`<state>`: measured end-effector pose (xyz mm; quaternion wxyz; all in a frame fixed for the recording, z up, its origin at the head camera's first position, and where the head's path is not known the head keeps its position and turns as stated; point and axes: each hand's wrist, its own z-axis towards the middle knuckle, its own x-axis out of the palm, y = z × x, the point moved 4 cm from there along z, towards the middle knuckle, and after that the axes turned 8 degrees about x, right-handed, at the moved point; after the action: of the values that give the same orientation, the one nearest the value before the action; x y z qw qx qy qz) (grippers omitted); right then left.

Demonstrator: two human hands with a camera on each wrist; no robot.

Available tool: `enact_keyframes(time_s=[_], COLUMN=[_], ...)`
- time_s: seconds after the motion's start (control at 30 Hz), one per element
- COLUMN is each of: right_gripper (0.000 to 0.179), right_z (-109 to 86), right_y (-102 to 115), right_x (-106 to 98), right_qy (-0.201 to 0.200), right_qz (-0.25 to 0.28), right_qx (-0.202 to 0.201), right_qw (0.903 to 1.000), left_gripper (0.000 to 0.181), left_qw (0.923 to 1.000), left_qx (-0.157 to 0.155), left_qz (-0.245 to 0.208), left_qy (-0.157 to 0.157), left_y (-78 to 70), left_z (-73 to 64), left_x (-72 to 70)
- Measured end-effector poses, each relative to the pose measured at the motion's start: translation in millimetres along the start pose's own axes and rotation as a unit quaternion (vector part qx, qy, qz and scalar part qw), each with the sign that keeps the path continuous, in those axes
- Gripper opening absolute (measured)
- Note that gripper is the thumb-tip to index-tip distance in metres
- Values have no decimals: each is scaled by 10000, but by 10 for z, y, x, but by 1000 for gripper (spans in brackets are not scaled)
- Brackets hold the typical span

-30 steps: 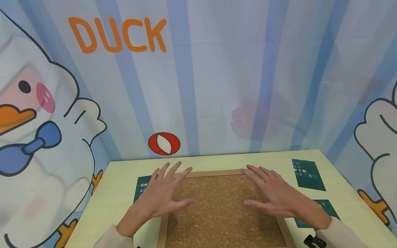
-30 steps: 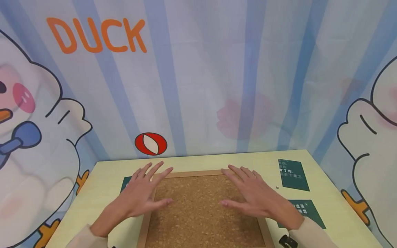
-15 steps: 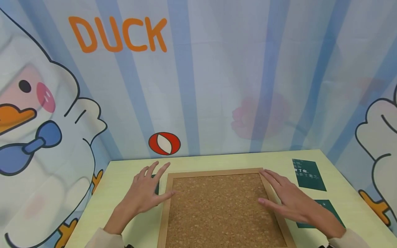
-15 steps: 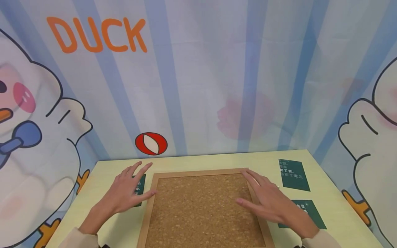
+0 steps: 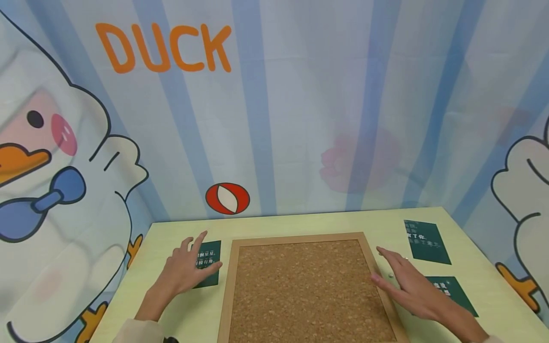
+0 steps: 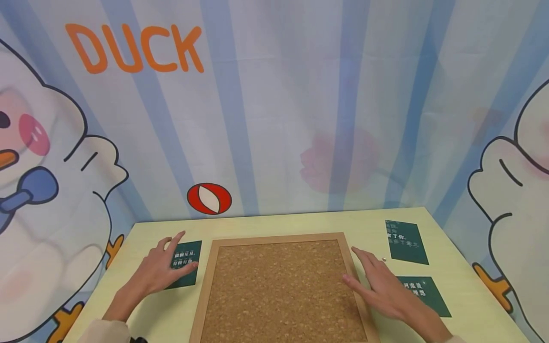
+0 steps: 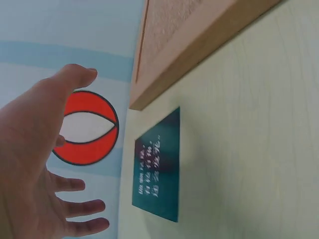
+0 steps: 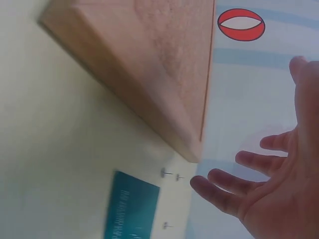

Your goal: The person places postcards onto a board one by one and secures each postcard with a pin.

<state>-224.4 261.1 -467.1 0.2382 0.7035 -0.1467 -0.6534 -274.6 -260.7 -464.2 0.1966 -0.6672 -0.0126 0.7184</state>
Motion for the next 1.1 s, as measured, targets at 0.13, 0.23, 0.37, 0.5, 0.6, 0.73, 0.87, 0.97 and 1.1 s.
enact_keyframes(time_s=[0.13, 0.23, 0.37, 0.5, 0.6, 0.73, 0.87, 0.97, 1.1], right_gripper=[75, 73, 76, 81, 87, 93, 99, 103, 104], right_z=[-14, -13, -8, -28, -46, -65, -78, -74, -64], right_y=[-59, -105, -176, -238, -271, -290, -307, -323, -355], right_x=[44, 74, 121, 162, 176, 194, 213, 229, 267], right_qy=[61, 102, 241, 416, 508, 639, 711, 753, 809], right_qz=[244, 417, 735, 1326, 1653, 2019, 2293, 2360, 2407], right_qx=[196, 432, 880, 1283, 1626, 1910, 2032, 2191, 2371], right_qw=[9995, 9981, 9931, 9820, 9714, 9585, 9492, 9437, 9377], left_gripper=[107, 112, 117, 122, 128, 130, 127, 125, 123], left_qw=[9982, 9959, 9932, 9888, 9842, 9791, 9756, 9734, 9731], left_qx=[-390, -668, -943, -1218, -1446, -1708, -1906, -2051, -2122], left_qz=[-405, -551, -637, -809, -956, -1027, -1023, -947, -816], left_qy=[204, 272, 250, 290, 362, 397, 383, 382, 374], left_y=[166, 267, 339, 364, 367, 364, 345, 324, 308], left_z=[-4, -5, -7, -13, -29, -45, -44, -46, -42], left_x=[86, 138, 175, 198, 213, 236, 262, 284, 323])
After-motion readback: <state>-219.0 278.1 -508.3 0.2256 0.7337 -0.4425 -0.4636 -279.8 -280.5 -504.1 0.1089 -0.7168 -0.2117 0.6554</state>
